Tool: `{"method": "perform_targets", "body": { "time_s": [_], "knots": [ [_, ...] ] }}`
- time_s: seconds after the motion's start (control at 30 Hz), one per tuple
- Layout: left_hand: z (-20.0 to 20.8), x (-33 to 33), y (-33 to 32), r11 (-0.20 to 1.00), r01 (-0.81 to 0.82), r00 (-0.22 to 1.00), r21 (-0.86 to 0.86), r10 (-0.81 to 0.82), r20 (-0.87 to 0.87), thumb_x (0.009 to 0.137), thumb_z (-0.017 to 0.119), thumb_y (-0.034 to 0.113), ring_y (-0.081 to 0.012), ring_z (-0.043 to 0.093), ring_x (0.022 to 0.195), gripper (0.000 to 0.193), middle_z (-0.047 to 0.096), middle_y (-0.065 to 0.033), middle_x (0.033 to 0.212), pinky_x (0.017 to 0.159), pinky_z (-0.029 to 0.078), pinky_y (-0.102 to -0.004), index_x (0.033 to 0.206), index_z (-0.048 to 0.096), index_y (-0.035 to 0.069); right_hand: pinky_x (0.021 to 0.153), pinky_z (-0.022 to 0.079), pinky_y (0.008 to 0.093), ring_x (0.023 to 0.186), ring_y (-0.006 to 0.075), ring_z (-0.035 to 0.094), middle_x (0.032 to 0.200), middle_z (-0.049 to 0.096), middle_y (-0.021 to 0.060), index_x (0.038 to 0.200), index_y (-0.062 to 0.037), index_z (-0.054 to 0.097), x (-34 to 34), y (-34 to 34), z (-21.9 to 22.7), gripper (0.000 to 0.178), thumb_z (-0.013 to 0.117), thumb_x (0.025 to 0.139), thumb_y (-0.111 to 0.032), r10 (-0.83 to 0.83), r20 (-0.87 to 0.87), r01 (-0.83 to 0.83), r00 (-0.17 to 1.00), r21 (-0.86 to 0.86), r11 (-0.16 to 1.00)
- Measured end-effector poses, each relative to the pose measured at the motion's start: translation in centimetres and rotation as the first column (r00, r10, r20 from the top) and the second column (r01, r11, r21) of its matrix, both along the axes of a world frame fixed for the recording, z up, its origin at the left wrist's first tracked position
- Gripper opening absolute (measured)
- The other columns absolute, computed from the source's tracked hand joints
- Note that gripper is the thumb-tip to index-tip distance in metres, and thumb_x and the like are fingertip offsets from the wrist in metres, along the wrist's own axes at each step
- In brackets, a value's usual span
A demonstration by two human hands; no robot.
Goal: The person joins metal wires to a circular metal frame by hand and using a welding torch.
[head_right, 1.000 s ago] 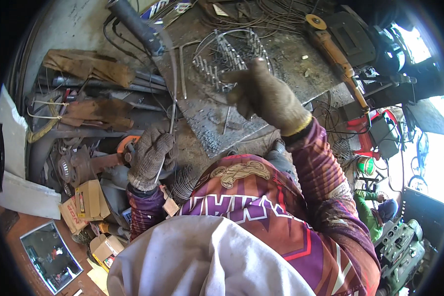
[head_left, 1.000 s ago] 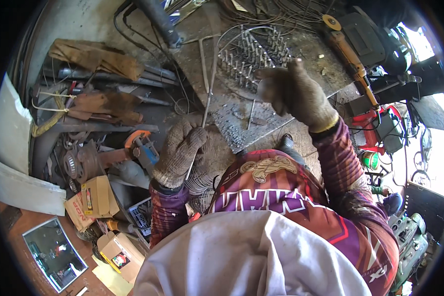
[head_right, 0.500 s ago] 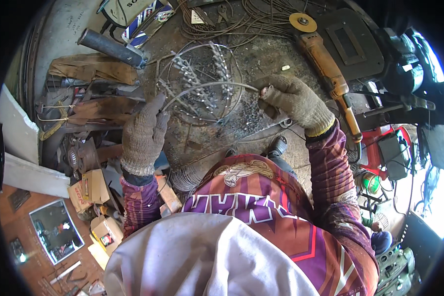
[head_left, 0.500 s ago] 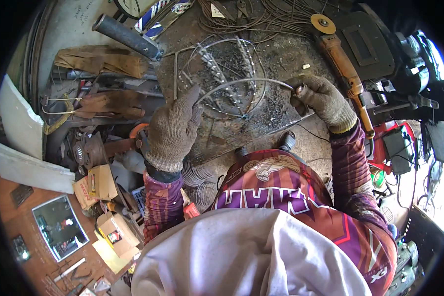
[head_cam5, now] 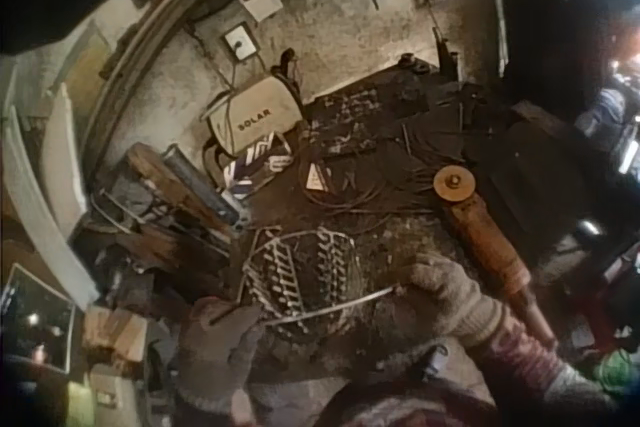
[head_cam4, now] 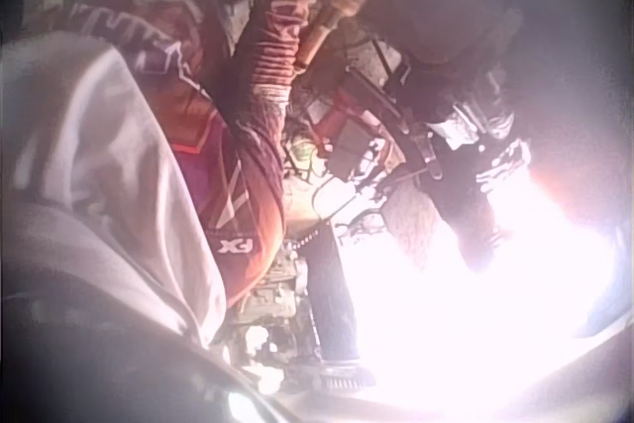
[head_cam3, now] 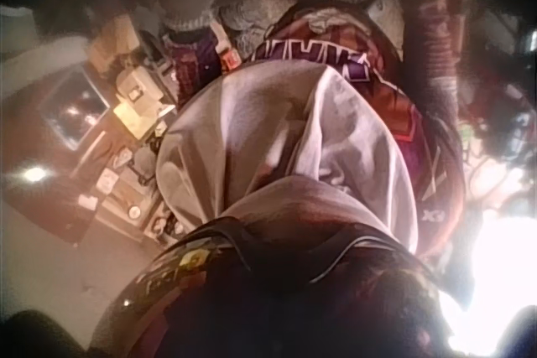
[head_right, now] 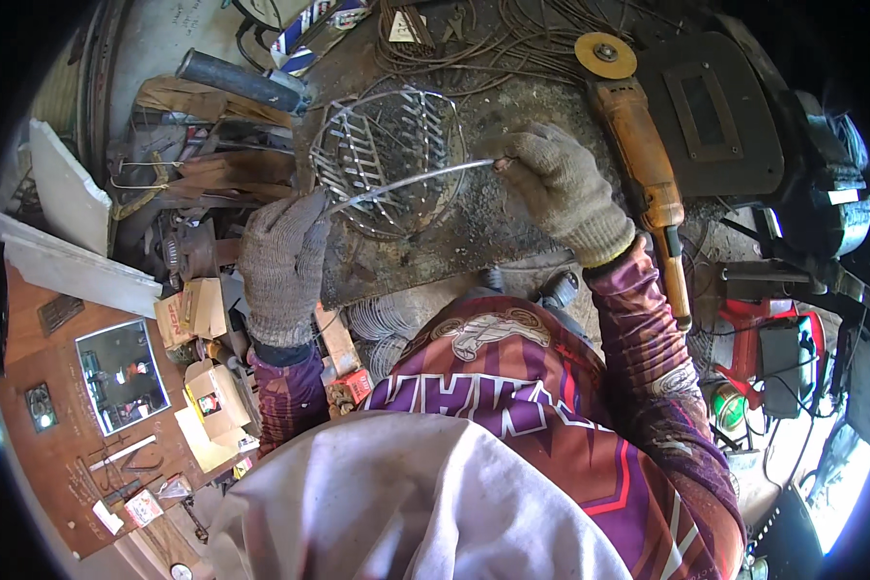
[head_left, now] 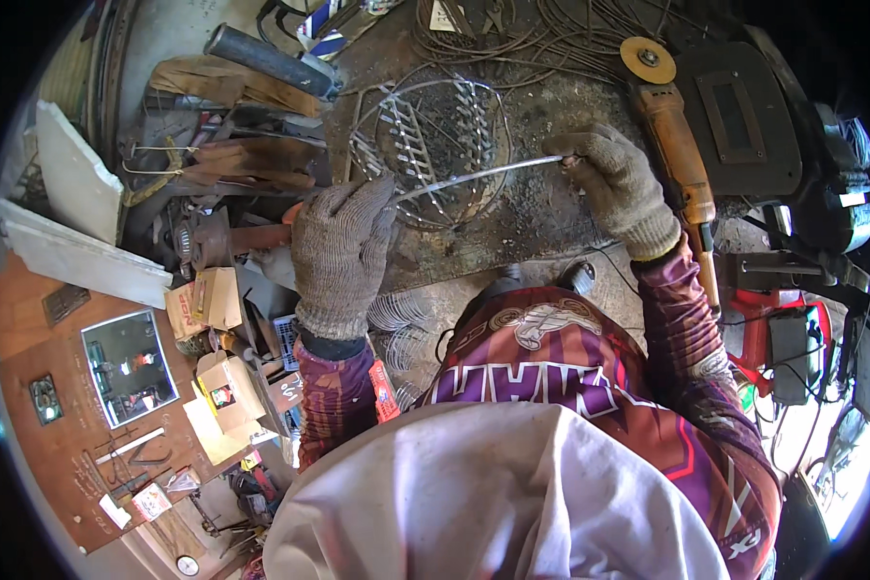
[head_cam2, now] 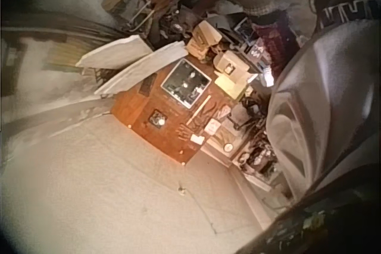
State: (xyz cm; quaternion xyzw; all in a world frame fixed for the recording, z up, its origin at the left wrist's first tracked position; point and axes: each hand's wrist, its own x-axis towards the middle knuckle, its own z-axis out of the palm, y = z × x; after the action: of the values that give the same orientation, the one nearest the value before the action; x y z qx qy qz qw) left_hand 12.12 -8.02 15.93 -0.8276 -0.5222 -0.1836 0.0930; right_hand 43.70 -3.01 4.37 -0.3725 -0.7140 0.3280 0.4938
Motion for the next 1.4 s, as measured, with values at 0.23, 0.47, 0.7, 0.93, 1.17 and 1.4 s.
{"method": "perform_targets", "body": {
  "time_s": [0.23,0.47,0.7,0.93,1.17,1.4],
  "knots": [
    [-2.0,-2.8,2.4,0.997,-0.081,0.992,-0.016,0.082,0.098,0.091,0.076,0.020,-0.0336,0.069,0.094,0.026,0.073,-0.0110,0.100,0.083,0.054,-0.0442,0.116,0.078,0.012,0.084,0.055,0.0424,0.096,0.0355,0.070,0.097,0.072,0.0135,0.114,-0.0080,0.074,-2.5,2.7,0.4,0.020,0.068,0.095,-0.009,-0.043,0.182,0.023,0.982,0.114,0.993],
    [-4.8,-6.3,6.7,0.986,-0.120,0.976,-0.116,0.139,0.171,0.094,0.075,0.021,-0.0343,0.069,0.095,0.028,0.073,-0.0152,0.104,0.085,0.054,-0.0439,0.119,0.077,0.010,0.082,0.056,0.0416,0.093,0.0323,0.071,0.093,0.073,0.0130,0.118,-0.0088,0.073,-6.0,6.1,0.7,0.022,0.066,0.099,-0.017,-0.048,0.298,0.065,0.953,-0.049,0.997],
    [-8.0,-8.4,10.3,0.995,-0.092,0.965,-0.030,0.097,0.245,0.091,0.076,0.017,-0.0349,0.070,0.090,0.025,0.076,-0.0116,0.102,0.081,0.055,-0.0444,0.116,0.077,0.016,0.084,0.057,0.0408,0.094,0.0297,0.073,0.099,0.075,0.0131,0.122,-0.0104,0.072,-8.4,9.0,-0.3,0.023,0.063,0.102,-0.019,-0.091,0.338,0.152,0.937,-0.159,0.975],
    [-10.0,-9.2,11.5,0.997,-0.025,0.928,-0.066,0.048,0.369,0.091,0.075,0.013,-0.0335,0.071,0.092,0.027,0.077,-0.0115,0.105,0.081,0.056,-0.0444,0.118,0.076,0.014,0.087,0.055,0.0353,0.097,0.0226,0.071,0.106,0.074,0.0136,0.127,-0.0056,0.071,-9.0,9.5,-0.9,0.027,0.059,0.107,-0.019,-0.088,0.344,0.175,0.935,-0.229,0.958],
    [-10.3,-10.0,11.4,0.993,0.010,0.906,-0.118,0.041,0.420,0.092,0.073,0.008,-0.0302,0.072,0.097,0.028,0.076,-0.0106,0.110,0.085,0.056,-0.0421,0.120,0.076,0.013,0.087,0.057,0.0375,0.100,0.0274,0.074,0.107,0.075,0.0135,0.123,-0.0077,0.072,-9.3,9.6,-1.3,0.022,0.061,0.105,-0.015,-0.100,0.346,0.200,0.933,-0.267,0.943],
    [-10.5,-9.8,9.8,0.990,-0.093,0.812,-0.110,0.139,0.567,0.091,0.073,0.004,-0.0302,0.071,0.108,0.035,0.073,-0.0150,0.119,0.094,0.055,-0.0396,0.125,0.072,0.009,0.084,0.058,0.0374,0.098,0.0271,0.074,0.104,0.074,0.0137,0.122,-0.0072,0.073,-9.2,9.6,-1.5,0.022,0.063,0.104,-0.014,-0.116,0.337,0.191,0.934,-0.200,0.961]
  ]
}}
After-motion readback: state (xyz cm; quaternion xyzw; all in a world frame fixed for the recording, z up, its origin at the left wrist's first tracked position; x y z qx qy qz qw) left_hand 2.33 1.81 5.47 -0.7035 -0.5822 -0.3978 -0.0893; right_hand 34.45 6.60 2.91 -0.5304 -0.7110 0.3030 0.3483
